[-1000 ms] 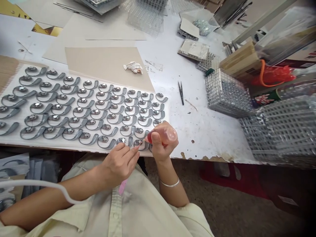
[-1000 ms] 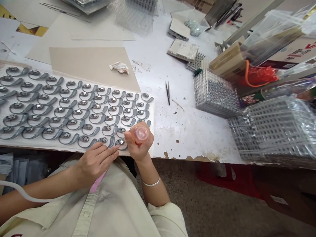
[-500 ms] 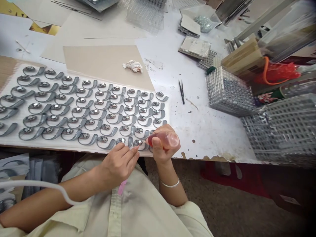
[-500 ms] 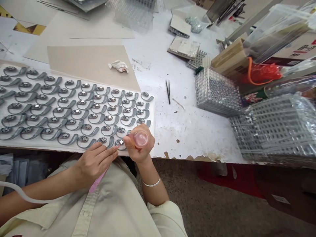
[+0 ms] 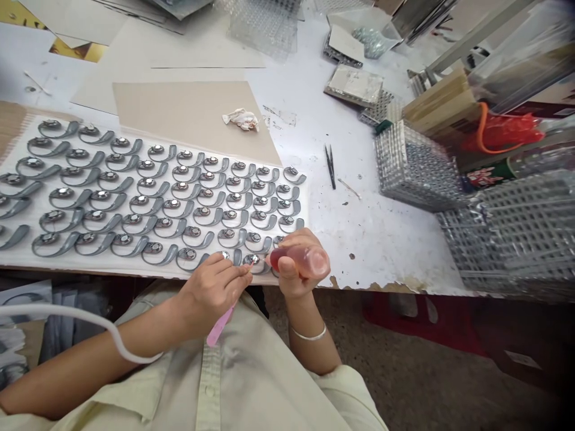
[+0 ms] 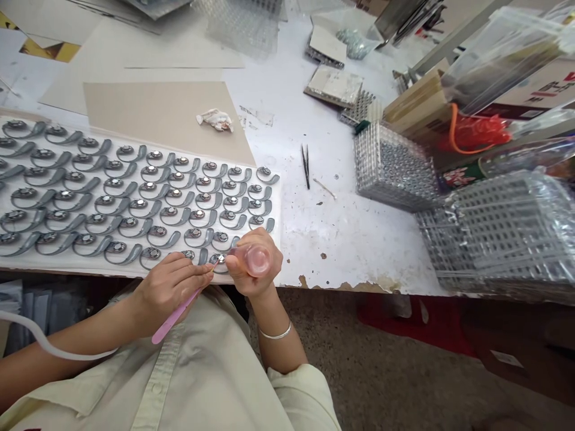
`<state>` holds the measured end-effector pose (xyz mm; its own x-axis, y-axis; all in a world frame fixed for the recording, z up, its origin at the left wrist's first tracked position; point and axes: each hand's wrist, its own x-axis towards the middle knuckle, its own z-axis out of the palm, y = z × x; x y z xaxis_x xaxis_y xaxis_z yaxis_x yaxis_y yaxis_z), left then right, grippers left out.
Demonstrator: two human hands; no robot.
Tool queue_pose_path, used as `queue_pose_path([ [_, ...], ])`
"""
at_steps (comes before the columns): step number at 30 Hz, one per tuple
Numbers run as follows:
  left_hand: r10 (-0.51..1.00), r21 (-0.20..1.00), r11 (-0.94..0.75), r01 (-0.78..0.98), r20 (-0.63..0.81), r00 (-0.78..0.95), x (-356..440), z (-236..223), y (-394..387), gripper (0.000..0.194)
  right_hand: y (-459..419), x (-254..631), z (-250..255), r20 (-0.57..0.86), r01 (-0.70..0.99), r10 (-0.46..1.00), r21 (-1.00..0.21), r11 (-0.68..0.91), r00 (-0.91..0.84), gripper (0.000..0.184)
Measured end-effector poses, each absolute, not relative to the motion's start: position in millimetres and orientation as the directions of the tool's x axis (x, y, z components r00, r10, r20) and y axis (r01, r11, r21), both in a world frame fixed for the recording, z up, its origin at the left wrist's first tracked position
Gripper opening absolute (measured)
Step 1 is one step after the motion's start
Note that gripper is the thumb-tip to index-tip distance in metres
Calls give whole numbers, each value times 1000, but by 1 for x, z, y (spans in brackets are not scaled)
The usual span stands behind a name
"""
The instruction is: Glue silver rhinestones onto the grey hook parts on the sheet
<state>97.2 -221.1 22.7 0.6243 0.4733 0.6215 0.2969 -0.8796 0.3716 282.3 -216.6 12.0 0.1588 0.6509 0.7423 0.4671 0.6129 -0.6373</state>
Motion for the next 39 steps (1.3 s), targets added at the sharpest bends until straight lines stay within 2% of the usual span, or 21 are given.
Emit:
queue_pose_path([
  [3, 479, 386, -875, 291, 606, 635, 95, 20, -221, 17, -217, 284, 11, 720, 454, 671, -664, 594, 176, 16],
  [16, 483, 412, -870, 271, 601, 637, 94, 17, -220, 20, -215, 281, 13, 726, 508, 672, -639, 578, 148, 19],
  [27, 547, 560, -807, 189, 588, 596, 91, 16, -209, 15, -216, 282, 12, 730, 472, 669, -642, 604, 138, 17],
  [39, 551, 605, -786, 124, 597, 583, 89, 16, -202, 14, -218, 281, 11, 705, 423, 693, -680, 599, 153, 19],
])
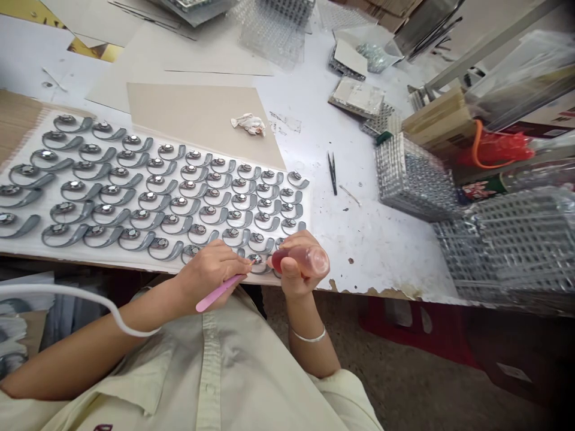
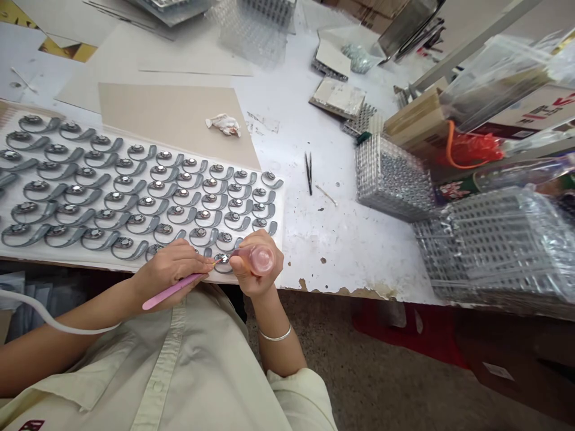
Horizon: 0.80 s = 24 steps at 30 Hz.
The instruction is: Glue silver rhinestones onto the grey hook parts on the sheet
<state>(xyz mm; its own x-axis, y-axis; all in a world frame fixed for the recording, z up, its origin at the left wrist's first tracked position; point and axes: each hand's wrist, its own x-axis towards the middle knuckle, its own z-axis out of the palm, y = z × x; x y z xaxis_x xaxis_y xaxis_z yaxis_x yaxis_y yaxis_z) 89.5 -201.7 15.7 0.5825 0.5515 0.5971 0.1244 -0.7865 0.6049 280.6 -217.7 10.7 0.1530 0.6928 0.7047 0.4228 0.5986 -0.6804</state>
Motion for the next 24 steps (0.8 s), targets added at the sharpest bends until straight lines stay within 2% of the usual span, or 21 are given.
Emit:
queue_pose_path([
  [12, 567, 639, -760, 117, 566, 598, 88, 16, -199, 10, -218, 281, 11, 685, 434, 711, -696, 572, 161, 25],
  [24, 570, 664, -737, 124, 513, 642, 85, 16, -196, 14, -217, 278, 12, 696, 372, 711, -688, 623, 97, 15],
])
